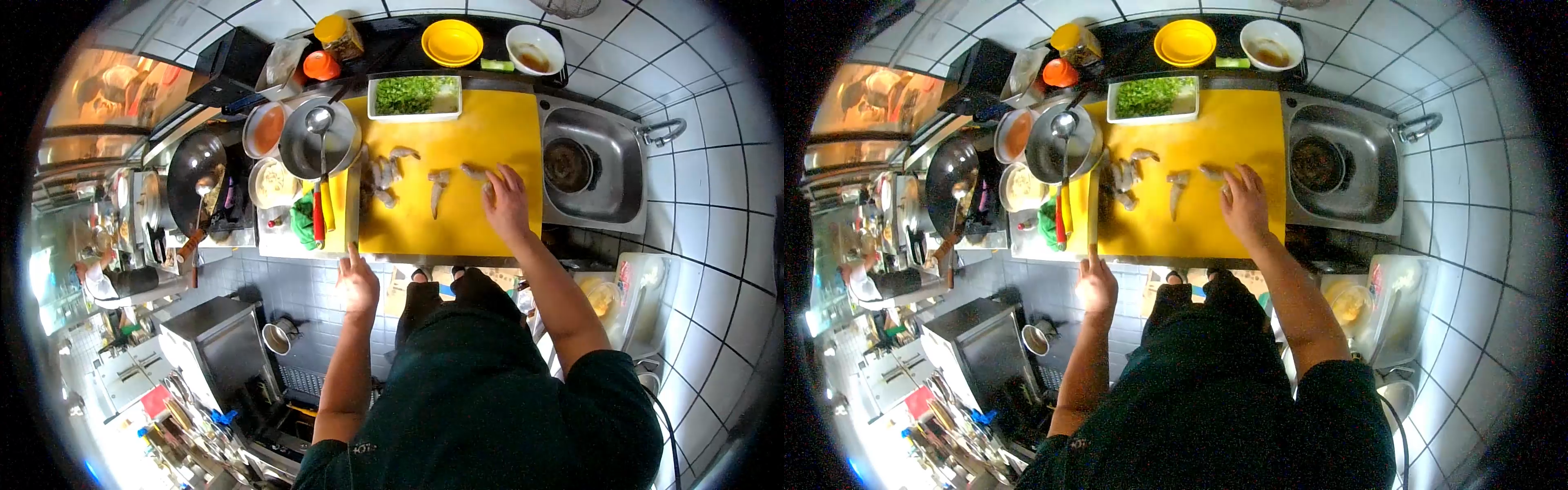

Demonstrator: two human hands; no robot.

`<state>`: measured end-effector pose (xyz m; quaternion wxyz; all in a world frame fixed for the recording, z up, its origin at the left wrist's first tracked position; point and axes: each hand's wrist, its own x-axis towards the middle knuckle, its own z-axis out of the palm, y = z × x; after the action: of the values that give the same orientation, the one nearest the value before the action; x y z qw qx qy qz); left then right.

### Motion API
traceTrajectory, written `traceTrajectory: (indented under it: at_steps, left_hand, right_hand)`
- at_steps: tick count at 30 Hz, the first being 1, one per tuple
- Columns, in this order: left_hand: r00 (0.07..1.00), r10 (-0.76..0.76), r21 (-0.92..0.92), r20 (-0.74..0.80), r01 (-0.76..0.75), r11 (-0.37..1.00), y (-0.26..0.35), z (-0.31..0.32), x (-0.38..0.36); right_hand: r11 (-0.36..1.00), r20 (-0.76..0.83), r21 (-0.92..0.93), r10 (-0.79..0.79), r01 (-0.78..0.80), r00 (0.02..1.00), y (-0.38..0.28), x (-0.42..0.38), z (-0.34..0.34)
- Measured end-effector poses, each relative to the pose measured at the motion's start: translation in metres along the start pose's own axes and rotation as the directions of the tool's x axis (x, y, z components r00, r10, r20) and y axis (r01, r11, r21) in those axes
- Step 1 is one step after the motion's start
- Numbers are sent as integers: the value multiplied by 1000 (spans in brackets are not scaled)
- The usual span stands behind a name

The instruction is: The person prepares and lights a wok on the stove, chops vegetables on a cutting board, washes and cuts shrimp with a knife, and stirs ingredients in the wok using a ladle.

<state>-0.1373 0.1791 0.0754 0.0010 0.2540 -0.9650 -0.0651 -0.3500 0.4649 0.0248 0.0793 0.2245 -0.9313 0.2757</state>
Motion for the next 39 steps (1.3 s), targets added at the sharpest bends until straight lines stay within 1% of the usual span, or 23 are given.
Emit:
traceTrajectory:
  at_steps: [4, 8, 9, 12, 13, 15, 16, 18, 20, 21, 22, 23, 24, 26, 27, 28, 30, 31, 33, 34, 35, 38, 39]
  left_hand:
    - [994, -35, -32, 101, 38, 999, 25, 9, 20]
    - [989, 125, -112, 83, -115, 987, 45, 14, 30]
    - [981, 173, -80, 92, -166, 983, 53, 10, 30]
    - [935, 341, -140, 95, -326, 935, 63, 13, 28]
    - [919, 380, -167, 106, -360, 918, 66, 11, 26]
    - [928, 346, -274, 141, -300, 914, 70, -4, 17]
    - [931, 329, -326, 156, -266, 907, 70, -10, 11]
    - [965, 248, -522, 85, -169, 836, 58, -6, -7]
    - [994, 107, -673, 6, -75, 736, 35, 3, -30]
    - [983, 6, -715, 181, 127, 687, 25, 0, -39]
    - [933, -80, -726, 352, 326, 606, 17, -1, -47]
    - [916, -148, -694, 372, 380, 612, 10, 3, -54]
    - [885, -162, -720, 436, 451, 528, 6, -2, -56]
    - [797, -115, -760, 592, 600, 248, -3, 11, -61]
    - [778, -93, -741, 621, 621, 254, -12, 38, -66]
    - [797, -91, -770, 597, 601, 212, -6, 37, -63]
    - [831, -87, -821, 549, 556, 129, 11, 36, -57]
    - [779, -52, -774, 625, 626, 96, 10, 51, -57]
    - [805, -76, -797, 588, 593, 114, 20, 74, -55]
    - [816, -88, -807, 571, 578, 123, 29, 64, -48]
    - [838, -54, -837, 543, 545, 41, 38, 55, -42]
    - [796, -57, -784, 603, 604, 142, 50, 62, -29]
    - [746, -65, -695, 663, 646, 315, 56, 46, -18]
  right_hand:
    - [998, 68, -52, -17, 20, 998, 0, 1, 13]
    - [1000, 162, -9, -13, 14, 987, -6, 4, 18]
    - [1000, 187, 10, -6, 4, 982, -8, 6, 19]
    - [997, 160, 67, -56, 46, 986, -9, 20, 22]
    - [999, 161, 32, -44, 39, 986, -9, 26, 25]
    - [999, 162, -38, -21, 28, 987, -8, 40, 31]
    - [997, 156, -57, -49, 59, 987, -7, 50, 31]
    - [988, 145, -83, -117, 130, 983, -11, 70, 33]
    - [982, 224, -60, -162, 179, 961, -9, 84, 38]
    - [976, 260, -31, -202, 218, 944, -12, 96, 44]
    - [994, 365, 85, -99, 72, 926, -28, 101, 36]
    - [957, 322, 4, -275, 289, 906, -15, 102, 51]
    - [924, 373, -2, -354, 382, 858, -18, 102, 44]
    - [906, 413, 103, -415, 411, 811, -17, 92, 38]
    - [895, 440, 147, -440, 421, 782, -13, 87, 33]
    - [884, 469, 187, -464, 429, 752, -11, 82, 26]
    - [879, 473, 167, -468, 446, 746, -10, 70, 9]
    - [875, 472, 158, -473, 457, 744, -12, 65, 4]
    - [931, 358, 16, -346, 364, 867, -17, 51, 2]
    - [951, 292, -48, -278, 305, 915, -20, 46, 2]
    - [963, 254, -40, -249, 268, 934, -10, 38, 18]
    - [989, 264, 76, -145, 129, 954, -28, 24, 38]
    - [989, 210, 54, -149, 140, 966, -28, 17, 47]
